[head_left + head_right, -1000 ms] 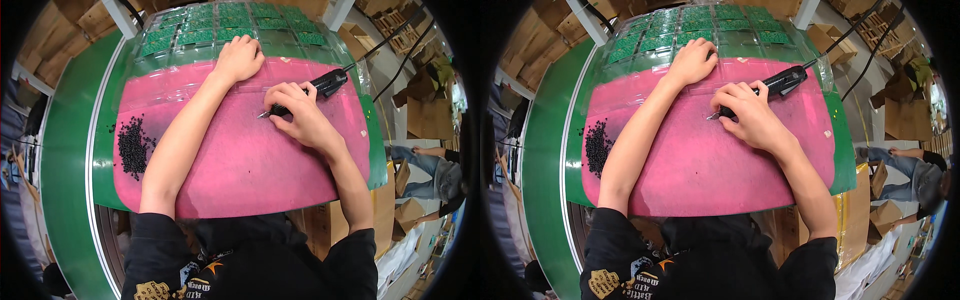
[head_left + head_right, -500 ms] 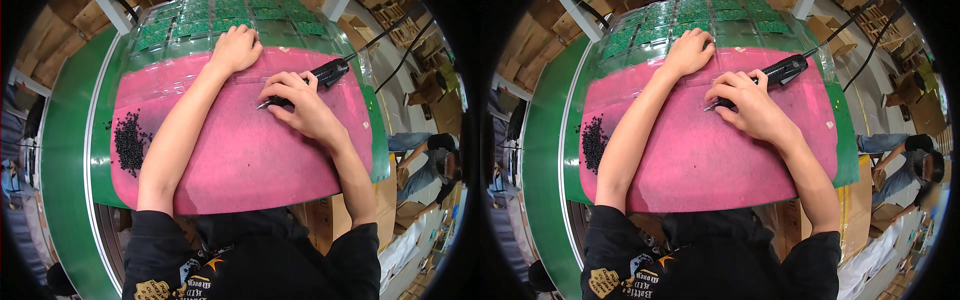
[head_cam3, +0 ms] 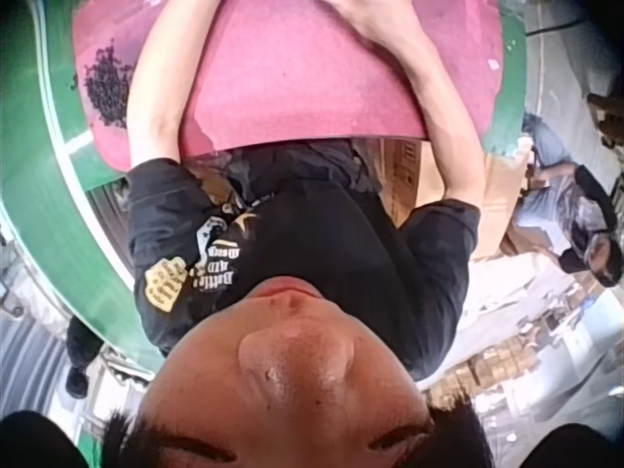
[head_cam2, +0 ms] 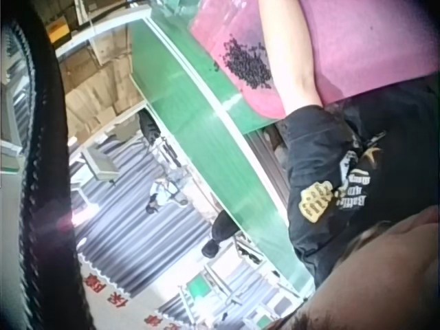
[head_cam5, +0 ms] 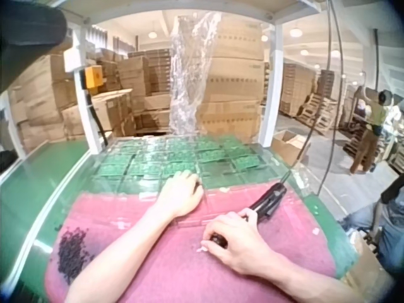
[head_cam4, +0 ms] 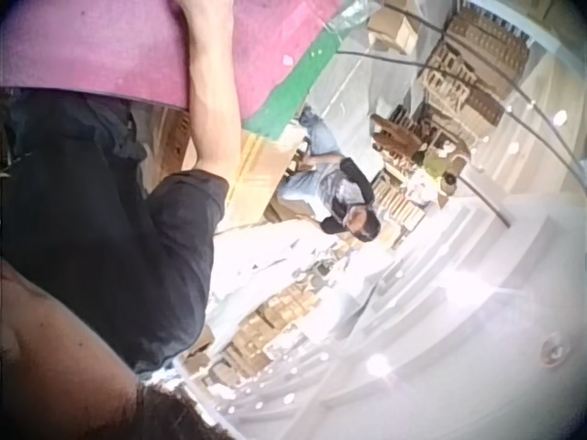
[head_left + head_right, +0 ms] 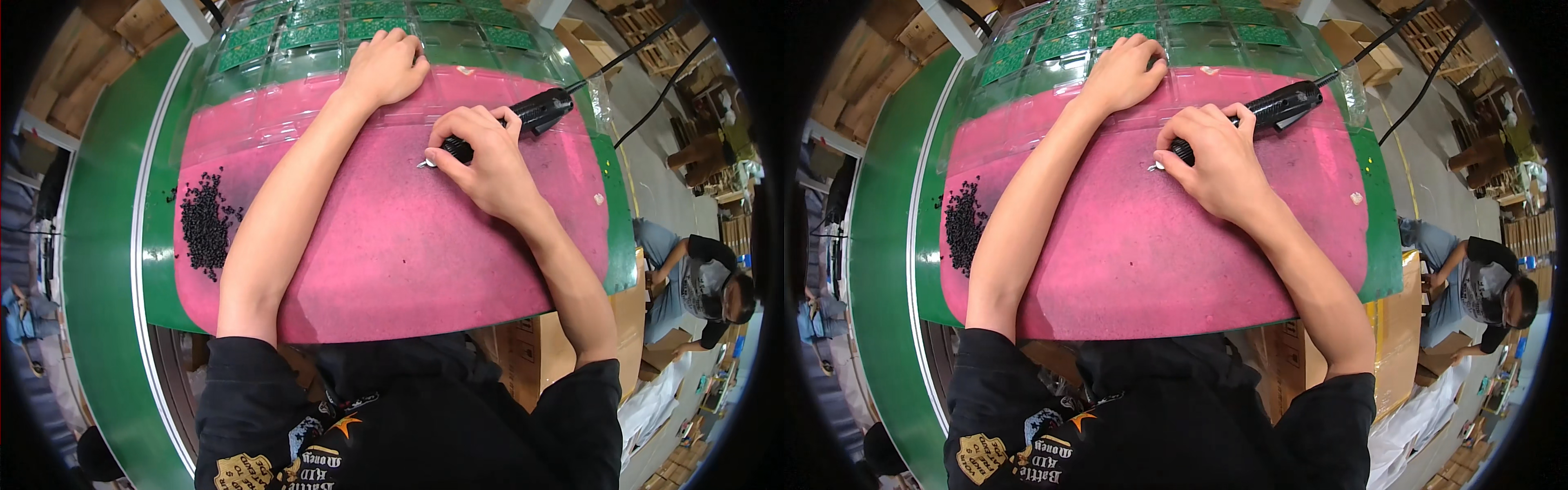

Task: Assemble electronic components by screwing printed circuit boards into plastic housings using an electric screwdriver.

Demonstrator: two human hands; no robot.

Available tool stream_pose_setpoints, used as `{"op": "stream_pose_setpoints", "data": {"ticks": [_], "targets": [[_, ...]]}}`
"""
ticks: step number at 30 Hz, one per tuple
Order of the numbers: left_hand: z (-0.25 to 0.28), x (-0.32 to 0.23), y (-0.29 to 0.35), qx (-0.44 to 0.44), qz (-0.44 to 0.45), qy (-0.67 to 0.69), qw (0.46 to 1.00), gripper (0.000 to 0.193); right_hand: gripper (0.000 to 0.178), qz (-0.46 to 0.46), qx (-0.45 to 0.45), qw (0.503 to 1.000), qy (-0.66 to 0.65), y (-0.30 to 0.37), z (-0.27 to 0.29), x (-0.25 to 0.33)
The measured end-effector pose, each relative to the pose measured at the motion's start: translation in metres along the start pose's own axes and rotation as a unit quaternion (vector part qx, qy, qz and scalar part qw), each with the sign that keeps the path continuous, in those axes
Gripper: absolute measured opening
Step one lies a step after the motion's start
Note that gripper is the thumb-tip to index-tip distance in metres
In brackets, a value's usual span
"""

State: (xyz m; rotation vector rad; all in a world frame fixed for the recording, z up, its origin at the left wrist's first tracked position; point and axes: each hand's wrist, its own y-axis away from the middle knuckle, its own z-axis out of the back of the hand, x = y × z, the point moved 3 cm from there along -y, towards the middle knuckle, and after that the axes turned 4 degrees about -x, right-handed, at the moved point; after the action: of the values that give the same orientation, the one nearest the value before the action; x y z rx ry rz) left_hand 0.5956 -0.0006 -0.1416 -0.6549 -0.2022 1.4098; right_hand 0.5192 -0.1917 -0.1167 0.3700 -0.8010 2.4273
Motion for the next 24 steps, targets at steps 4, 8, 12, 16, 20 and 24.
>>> {"op": "stream_pose_setpoints", "data": {"ticks": [4,8,12,16,20,24], "targets": [[0.001,0.001,0.001,0.006,0.001,-0.003,1.0,0.033,0.011,0.06,0.025,0.998,-0.024,0.002,0.009,0.0],[0.001,0.0,0.0,0.006,0.001,-0.007,1.0,0.033,0.009,0.076,0.04,0.996,-0.025,0.002,0.009,-0.002],[0.0,0.001,0.0,-0.002,-0.009,0.005,1.0,0.034,0.005,0.07,0.017,0.997,0.01,0.003,0.004,-0.002],[-0.001,0.001,0.0,-0.004,-0.009,0.004,1.0,0.034,0.004,0.053,0.01,0.999,0.008,0.002,0.001,0.0],[-0.001,0.0,0.0,0.003,-0.001,-0.006,1.0,0.032,0.002,0.044,-0.012,0.999,0.019,0.002,-0.001,0.001],[0.001,0.0,0.0,0.007,0.001,-0.006,1.0,0.032,0.003,0.028,-0.043,0.999,-0.013,0.002,-0.001,0.002]]}}
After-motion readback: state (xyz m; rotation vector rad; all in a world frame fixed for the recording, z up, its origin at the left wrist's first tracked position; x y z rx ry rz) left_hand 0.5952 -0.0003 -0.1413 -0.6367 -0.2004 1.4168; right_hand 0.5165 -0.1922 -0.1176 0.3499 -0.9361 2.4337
